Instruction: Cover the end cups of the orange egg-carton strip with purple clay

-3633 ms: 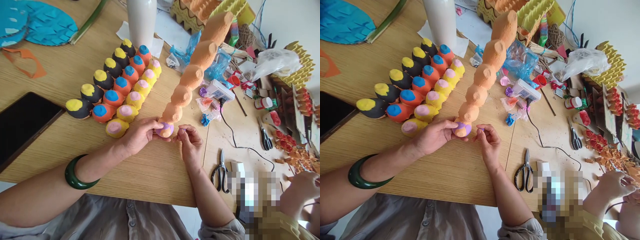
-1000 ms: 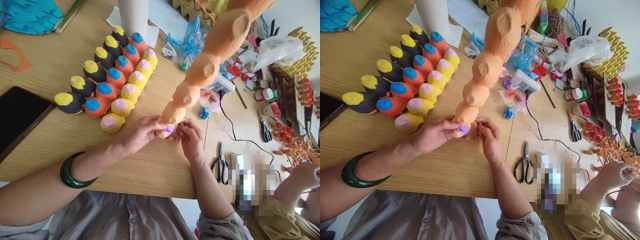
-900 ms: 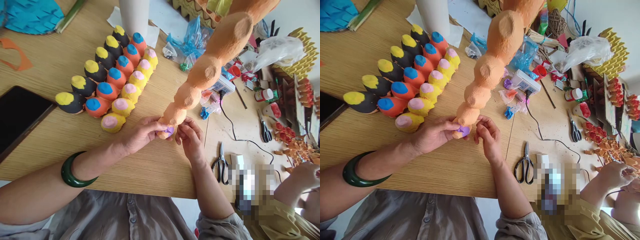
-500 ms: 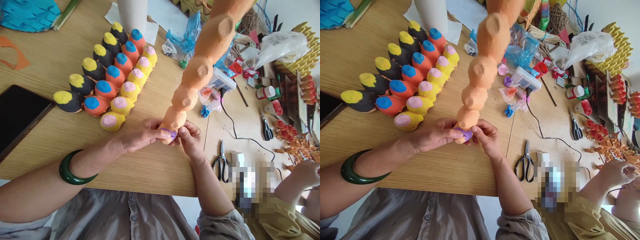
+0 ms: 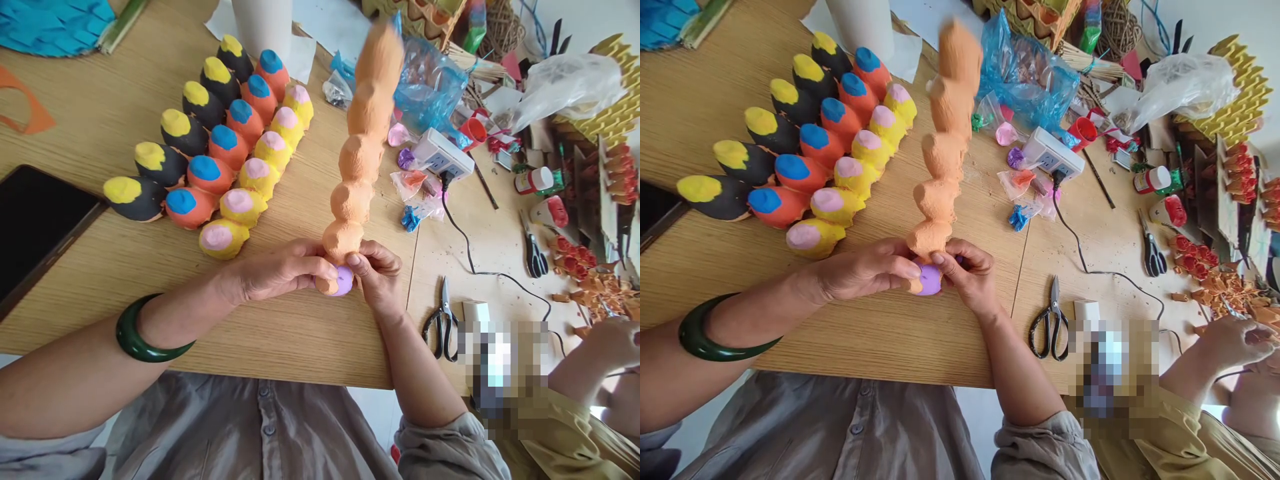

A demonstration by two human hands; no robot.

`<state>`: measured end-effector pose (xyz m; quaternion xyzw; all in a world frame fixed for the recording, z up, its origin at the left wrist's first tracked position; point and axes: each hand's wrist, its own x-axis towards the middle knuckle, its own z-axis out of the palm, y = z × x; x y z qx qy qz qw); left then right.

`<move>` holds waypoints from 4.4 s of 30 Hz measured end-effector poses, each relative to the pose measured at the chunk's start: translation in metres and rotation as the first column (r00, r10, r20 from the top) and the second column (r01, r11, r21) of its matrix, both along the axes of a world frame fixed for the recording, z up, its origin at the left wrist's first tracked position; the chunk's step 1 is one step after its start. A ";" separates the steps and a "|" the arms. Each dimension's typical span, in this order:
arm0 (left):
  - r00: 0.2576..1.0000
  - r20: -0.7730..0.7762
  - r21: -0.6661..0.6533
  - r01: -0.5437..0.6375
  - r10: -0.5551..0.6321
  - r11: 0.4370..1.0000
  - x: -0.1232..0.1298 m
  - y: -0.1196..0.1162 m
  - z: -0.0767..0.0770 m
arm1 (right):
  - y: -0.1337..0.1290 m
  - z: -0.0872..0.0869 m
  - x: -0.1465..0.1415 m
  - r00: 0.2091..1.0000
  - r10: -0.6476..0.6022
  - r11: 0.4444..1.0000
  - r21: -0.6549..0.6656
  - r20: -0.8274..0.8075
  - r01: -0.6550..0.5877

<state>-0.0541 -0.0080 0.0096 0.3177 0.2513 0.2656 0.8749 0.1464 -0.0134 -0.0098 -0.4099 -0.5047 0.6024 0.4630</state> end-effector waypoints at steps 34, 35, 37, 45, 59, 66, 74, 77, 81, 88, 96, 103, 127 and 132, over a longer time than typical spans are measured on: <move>0.999 -0.053 0.041 0.002 0.000 0.999 -0.004 0.003 0.001 | -0.006 0.008 -0.003 0.976 -0.116 0.992 0.066 0.186 0.105; 0.998 -0.057 0.046 0.002 0.000 0.999 -0.004 0.003 0.001 | -0.006 0.008 -0.003 0.976 -0.116 0.992 0.068 0.187 0.105; 0.998 -0.069 0.054 -0.003 0.006 0.999 -0.003 0.003 0.001 | -0.006 0.009 -0.003 0.977 -0.109 0.992 0.079 0.184 0.095; 0.989 -0.112 0.143 -0.082 0.098 0.986 0.002 0.001 -0.005 | -0.007 0.012 -0.005 0.973 -0.116 0.987 0.129 0.198 0.092; 0.979 -0.068 0.195 -0.177 0.193 0.965 -0.001 0.004 -0.011 | -0.006 0.006 -0.003 0.979 -0.131 0.983 0.146 0.154 0.109; 0.987 -0.056 0.180 -0.135 0.147 0.974 0.007 0.002 -0.004 | -0.007 0.012 -0.005 0.976 -0.106 0.983 0.166 0.189 0.075; 0.981 -0.031 0.222 -0.181 0.192 0.958 0.006 0.004 -0.006 | -0.007 0.008 -0.003 0.975 -0.087 0.983 0.176 0.204 0.051; 0.980 -0.039 0.201 -0.185 0.196 0.962 0.004 0.004 -0.008 | -0.007 0.005 -0.002 0.980 -0.086 0.982 0.183 0.179 0.052; 0.972 -0.044 0.192 -0.220 0.232 0.957 0.002 0.004 -0.012 | -0.005 0.001 -0.001 0.989 -0.082 0.986 0.156 0.124 0.062; 0.986 -0.030 0.112 -0.160 0.165 0.981 0.004 0.002 -0.005 | -0.002 -0.004 0.001 0.985 -0.138 0.976 0.183 0.099 0.119; 0.989 -0.012 0.001 -0.145 0.145 0.989 0.003 0.000 -0.004 | -0.003 -0.007 0.002 0.990 -0.120 0.977 0.185 0.078 0.104; 0.996 0.003 0.010 -0.092 0.092 0.996 0.001 0.004 -0.004 | -0.003 -0.001 -0.003 0.997 -0.061 0.986 0.157 0.048 0.053; 0.990 -0.060 0.090 -0.123 0.128 0.988 0.005 0.000 -0.010 | -0.001 -0.001 -0.006 0.987 -0.088 0.989 0.127 0.137 0.070; 0.995 -0.071 0.097 -0.068 0.075 0.993 0.003 -0.001 -0.006 | -0.001 0.000 -0.006 0.981 -0.100 0.986 0.150 0.163 0.076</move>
